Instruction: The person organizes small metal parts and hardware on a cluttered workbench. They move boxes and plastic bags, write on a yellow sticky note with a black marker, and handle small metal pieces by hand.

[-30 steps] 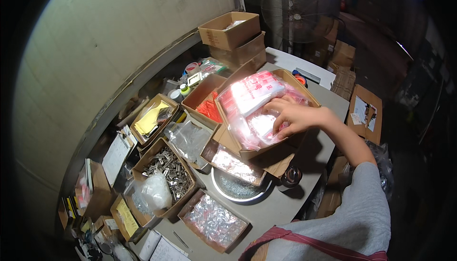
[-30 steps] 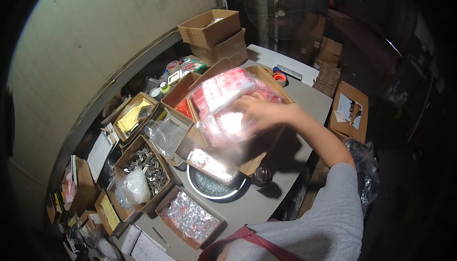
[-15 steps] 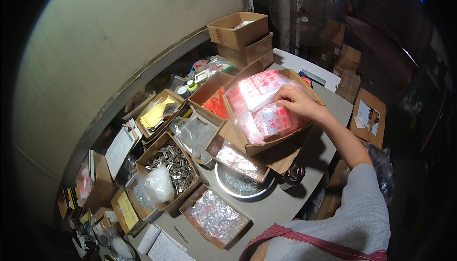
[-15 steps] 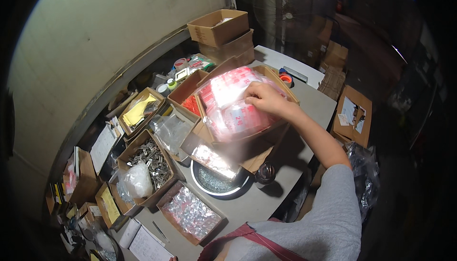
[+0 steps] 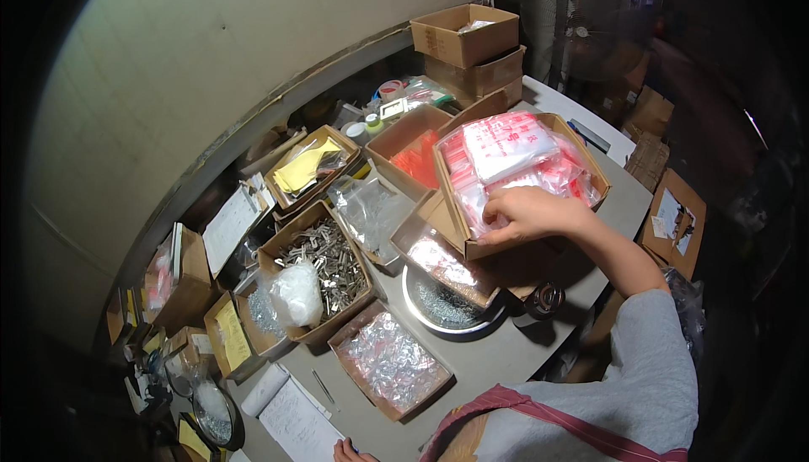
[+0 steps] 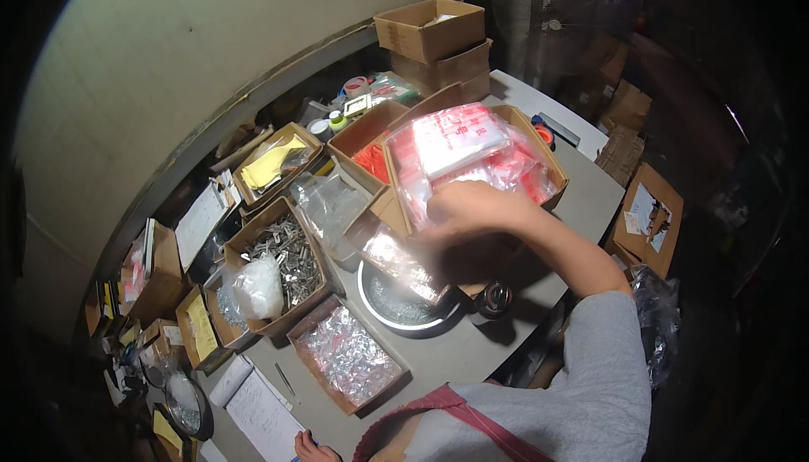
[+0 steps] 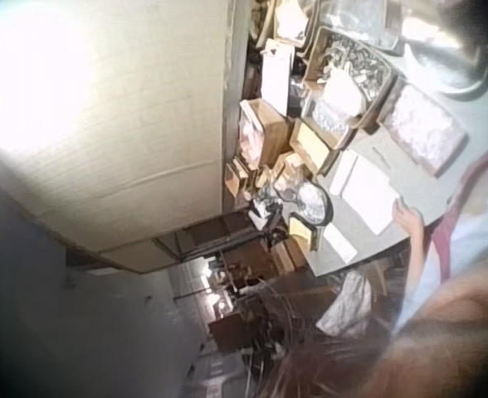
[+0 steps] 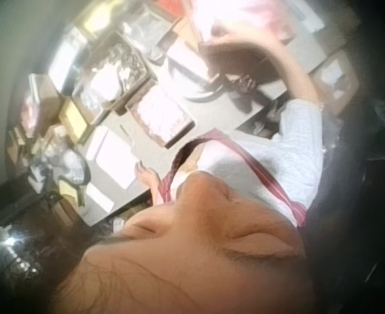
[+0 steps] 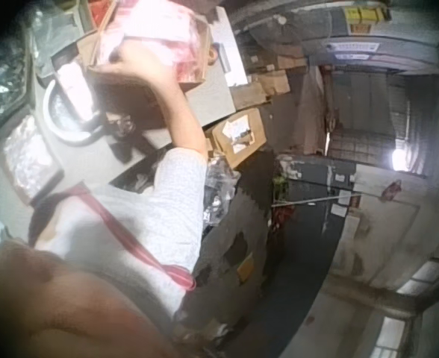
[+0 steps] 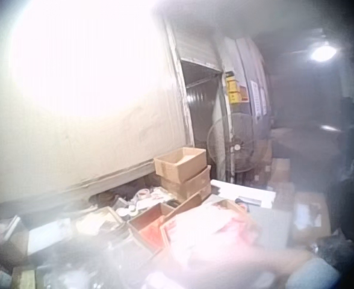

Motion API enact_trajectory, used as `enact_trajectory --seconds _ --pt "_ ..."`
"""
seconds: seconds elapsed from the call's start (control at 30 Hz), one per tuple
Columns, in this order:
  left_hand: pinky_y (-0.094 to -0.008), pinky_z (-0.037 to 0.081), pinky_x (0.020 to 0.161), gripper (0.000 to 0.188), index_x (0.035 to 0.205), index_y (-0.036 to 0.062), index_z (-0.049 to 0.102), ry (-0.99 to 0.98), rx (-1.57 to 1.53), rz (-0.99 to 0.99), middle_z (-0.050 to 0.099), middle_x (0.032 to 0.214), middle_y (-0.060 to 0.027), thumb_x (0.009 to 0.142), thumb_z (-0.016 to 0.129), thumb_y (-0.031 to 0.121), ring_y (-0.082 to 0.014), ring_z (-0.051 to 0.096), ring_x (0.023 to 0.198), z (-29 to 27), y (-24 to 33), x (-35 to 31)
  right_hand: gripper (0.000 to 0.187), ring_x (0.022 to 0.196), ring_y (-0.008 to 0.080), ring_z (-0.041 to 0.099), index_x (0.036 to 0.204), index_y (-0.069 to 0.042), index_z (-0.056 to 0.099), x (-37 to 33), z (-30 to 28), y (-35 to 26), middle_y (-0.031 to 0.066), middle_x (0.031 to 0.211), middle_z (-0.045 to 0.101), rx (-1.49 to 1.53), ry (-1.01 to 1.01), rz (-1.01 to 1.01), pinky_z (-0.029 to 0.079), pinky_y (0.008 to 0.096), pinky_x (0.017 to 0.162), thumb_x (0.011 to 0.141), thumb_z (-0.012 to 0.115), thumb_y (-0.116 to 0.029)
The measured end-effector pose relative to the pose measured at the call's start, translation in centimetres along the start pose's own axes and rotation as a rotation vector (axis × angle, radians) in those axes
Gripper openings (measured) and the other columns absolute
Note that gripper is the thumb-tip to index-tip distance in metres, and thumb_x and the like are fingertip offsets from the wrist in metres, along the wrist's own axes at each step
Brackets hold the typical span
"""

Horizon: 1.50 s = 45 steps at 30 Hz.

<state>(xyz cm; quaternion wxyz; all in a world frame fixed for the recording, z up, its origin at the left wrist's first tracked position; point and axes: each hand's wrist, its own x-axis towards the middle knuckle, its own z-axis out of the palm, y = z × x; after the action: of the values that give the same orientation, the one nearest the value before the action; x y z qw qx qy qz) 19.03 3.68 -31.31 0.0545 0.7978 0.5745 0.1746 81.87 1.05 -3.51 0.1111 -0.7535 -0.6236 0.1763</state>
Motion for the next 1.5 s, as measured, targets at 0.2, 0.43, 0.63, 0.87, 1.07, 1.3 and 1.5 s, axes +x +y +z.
enact_trajectory --seconds 0.2,0.43,0.63,0.87,1.07,1.3,1.5 --pt "-0.0536 0.033 0.111 0.054 0.136 0.0023 0.054 0.009 -0.007 0.022 0.049 0.140 -0.0271 0.083 0.054 0.006 -0.0449 0.045 0.129 0.7 -0.3 0.0 0.047 0.086 0.0299 0.064 0.096 -0.003 0.070 1.5 -0.4 1.8 0.0151 0.090 0.063 0.101 -0.049 -0.015 0.050 0.0390 0.074 0.090 0.069 -0.049" --pt "-0.0534 0.032 0.111 0.055 0.138 0.0027 0.053 0.002 -0.001 0.005 0.049 0.141 -0.0255 0.083 0.054 0.007 -0.0446 0.044 0.130 0.9 -0.8 -0.2 0.020 0.058 0.0128 0.057 0.075 -0.001 0.062 2.2 2.9 4.3 0.0041 0.060 0.057 0.622 0.447 -0.018 0.046 0.0307 0.054 0.086 0.057 -0.017" --pt "-0.0533 0.031 0.111 0.055 0.138 0.0036 0.054 0.012 0.014 0.026 0.049 0.142 -0.0241 0.083 0.054 0.007 -0.0431 0.044 0.131 0.8 -0.3 0.0 0.019 0.050 0.0054 0.051 0.070 -0.002 0.060 1.7 3.2 5.2 -0.0009 0.060 0.056 0.849 0.466 0.045 0.039 0.0228 0.046 0.088 0.057 -0.009" --pt "-0.0526 0.032 0.111 0.052 0.135 0.0025 0.055 0.026 0.019 0.001 0.050 0.139 -0.0228 0.082 0.053 0.005 -0.0421 0.044 0.130 0.5 -0.7 -0.3 0.007 0.059 0.0063 0.057 0.089 0.001 0.066 1.5 2.5 3.1 0.0014 0.071 0.063 0.935 0.477 0.081 0.043 0.0215 0.052 0.087 0.064 -0.005" --pt "-0.0534 0.030 0.113 0.054 0.130 0.0003 0.054 0.020 -0.002 0.022 0.048 0.138 -0.0196 0.076 0.049 0.000 -0.0418 0.040 0.132 0.4 -0.2 0.7 0.013 0.072 0.0051 0.055 0.094 0.002 0.067 0.8 2.3 3.5 0.0033 0.092 0.066 0.814 0.411 -0.026 0.042 0.0191 0.058 0.083 0.067 -0.004" --pt "-0.0531 0.030 0.114 0.053 0.128 0.0020 0.056 0.017 0.005 -0.009 0.049 0.136 -0.0190 0.076 0.049 -0.001 -0.0419 0.041 0.132 0.0 0.2 0.7 0.023 0.089 0.0199 0.064 0.088 0.002 0.065 1.5 2.3 2.6 0.0122 0.111 0.068 0.378 0.233 -0.144 0.049 0.0297 0.077 0.074 0.067 -0.016" --pt "-0.0522 0.036 0.109 0.049 0.124 0.0040 0.060 0.061 -0.005 0.007 0.055 0.131 -0.0169 0.076 0.053 -0.002 -0.0386 0.049 0.125 0.5 -0.2 1.6 0.037 0.110 0.0323 0.063 0.107 0.002 0.060 0.9 3.3 4.7 0.0168 0.132 0.060 0.138 0.224 -0.168 0.049 0.0348 0.091 0.077 0.062 -0.019"
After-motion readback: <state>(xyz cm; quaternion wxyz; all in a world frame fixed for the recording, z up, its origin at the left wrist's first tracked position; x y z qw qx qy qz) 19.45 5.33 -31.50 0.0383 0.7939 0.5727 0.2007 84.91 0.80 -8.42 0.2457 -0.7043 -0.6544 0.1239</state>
